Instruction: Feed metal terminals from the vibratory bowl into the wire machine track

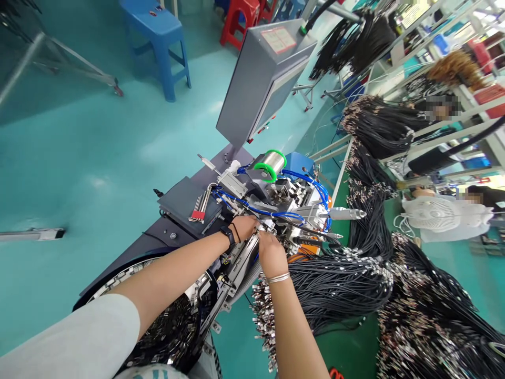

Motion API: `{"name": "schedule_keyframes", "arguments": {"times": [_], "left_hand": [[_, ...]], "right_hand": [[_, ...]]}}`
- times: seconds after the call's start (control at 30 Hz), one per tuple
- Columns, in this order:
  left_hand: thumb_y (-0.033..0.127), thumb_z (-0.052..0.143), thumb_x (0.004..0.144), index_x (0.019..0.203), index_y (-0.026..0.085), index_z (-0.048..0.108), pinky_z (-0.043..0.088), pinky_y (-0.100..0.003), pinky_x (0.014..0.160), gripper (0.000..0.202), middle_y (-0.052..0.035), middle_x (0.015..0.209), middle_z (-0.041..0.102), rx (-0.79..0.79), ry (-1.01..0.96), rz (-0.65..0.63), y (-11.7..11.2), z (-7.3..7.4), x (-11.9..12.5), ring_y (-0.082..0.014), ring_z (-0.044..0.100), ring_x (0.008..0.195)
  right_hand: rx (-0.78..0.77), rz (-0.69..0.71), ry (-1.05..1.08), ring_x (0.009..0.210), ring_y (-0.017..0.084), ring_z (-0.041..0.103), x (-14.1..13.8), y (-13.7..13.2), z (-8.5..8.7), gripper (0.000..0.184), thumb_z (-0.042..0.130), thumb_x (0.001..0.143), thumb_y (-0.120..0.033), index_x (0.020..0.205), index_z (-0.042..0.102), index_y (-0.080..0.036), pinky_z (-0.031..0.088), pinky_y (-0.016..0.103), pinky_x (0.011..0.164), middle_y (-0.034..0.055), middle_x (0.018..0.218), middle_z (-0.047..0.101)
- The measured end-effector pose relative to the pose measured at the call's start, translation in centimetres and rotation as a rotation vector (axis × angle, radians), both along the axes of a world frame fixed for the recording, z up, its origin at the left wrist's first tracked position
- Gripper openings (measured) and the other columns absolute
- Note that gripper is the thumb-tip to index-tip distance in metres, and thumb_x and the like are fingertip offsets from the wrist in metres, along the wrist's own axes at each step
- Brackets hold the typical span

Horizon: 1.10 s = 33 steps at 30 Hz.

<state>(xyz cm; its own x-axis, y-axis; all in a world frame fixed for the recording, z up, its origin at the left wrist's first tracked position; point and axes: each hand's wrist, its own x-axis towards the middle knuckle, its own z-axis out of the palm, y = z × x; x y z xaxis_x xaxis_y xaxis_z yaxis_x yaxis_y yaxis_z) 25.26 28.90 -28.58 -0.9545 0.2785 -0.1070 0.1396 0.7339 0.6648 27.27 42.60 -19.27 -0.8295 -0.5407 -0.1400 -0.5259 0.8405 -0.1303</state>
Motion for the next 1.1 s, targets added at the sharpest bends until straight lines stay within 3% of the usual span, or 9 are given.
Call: {"name": "schedule_keyframes", "arguments": {"times": [0.17,0.43,0.57,0.87,1.0,1.1], "left_hand": [[0.021,0.048,0.085,0.1,0.015,0.065,0.051,-0.032,0.076,0.023,-0.0117,0.103,0.064,-0.002,-0.002,0.002,0.1,-0.2,-0.1,-0.0234,0.064,0.091],[0.021,0.048,0.086,0.095,0.015,0.065,0.049,-0.033,0.074,0.02,-0.0115,0.103,0.064,0.006,0.016,0.008,0.1,-0.3,0.0,-0.0244,0.064,0.091],[0.021,0.048,0.086,0.094,0.016,0.065,0.049,-0.033,0.073,0.02,-0.0111,0.101,0.064,0.014,0.005,0.018,0.1,-0.2,0.1,-0.0243,0.064,0.088],[0.02,0.046,0.086,0.1,0.016,0.067,0.048,-0.036,0.077,0.025,-0.0135,0.104,0.064,0.03,-0.042,0.03,0.2,-0.1,0.0,-0.0259,0.063,0.091],[0.019,0.046,0.087,0.101,0.016,0.067,0.047,-0.035,0.08,0.025,-0.0138,0.107,0.064,0.042,-0.069,0.043,0.2,0.1,0.1,-0.025,0.063,0.092],[0.02,0.048,0.086,0.101,0.017,0.067,0.046,-0.033,0.082,0.024,-0.013,0.108,0.064,0.04,-0.082,0.044,0.2,0.3,0.1,-0.0234,0.062,0.093]], "right_hand": [[-0.028,-0.074,0.117,0.08,0.019,0.06,-0.1,0.6,0.0,0.043,0.027,0.095,-0.028,0.102,0.065,-0.008,0.047,0.031,0.075,0.0133,0.087,0.066],[-0.13,-0.167,0.16,0.087,0.02,0.061,-0.2,0.0,-1.5,0.045,0.028,0.096,-0.031,0.106,0.064,-0.007,0.048,0.032,0.08,0.015,0.095,0.067],[-0.141,-0.201,0.147,0.088,0.02,0.062,-0.1,-0.3,-1.5,0.045,0.027,0.096,-0.03,0.107,0.063,-0.006,0.047,0.032,0.082,0.0155,0.096,0.067],[0.351,-0.214,-0.08,0.082,0.021,0.066,-1.1,-3.7,3.1,0.033,0.032,0.094,-0.024,0.099,0.063,-0.014,0.046,0.03,0.071,0.0134,0.095,0.068],[0.487,-0.093,-0.089,0.083,0.026,0.068,-1.1,-4.5,3.7,0.031,0.034,0.093,-0.022,0.098,0.063,-0.013,0.048,0.036,0.071,0.0146,0.092,0.069],[0.487,-0.133,-0.063,0.08,0.028,0.068,-1.3,-4.4,3.4,0.034,0.031,0.094,-0.025,0.093,0.063,-0.013,0.049,0.039,0.071,0.0149,0.086,0.07]]}}
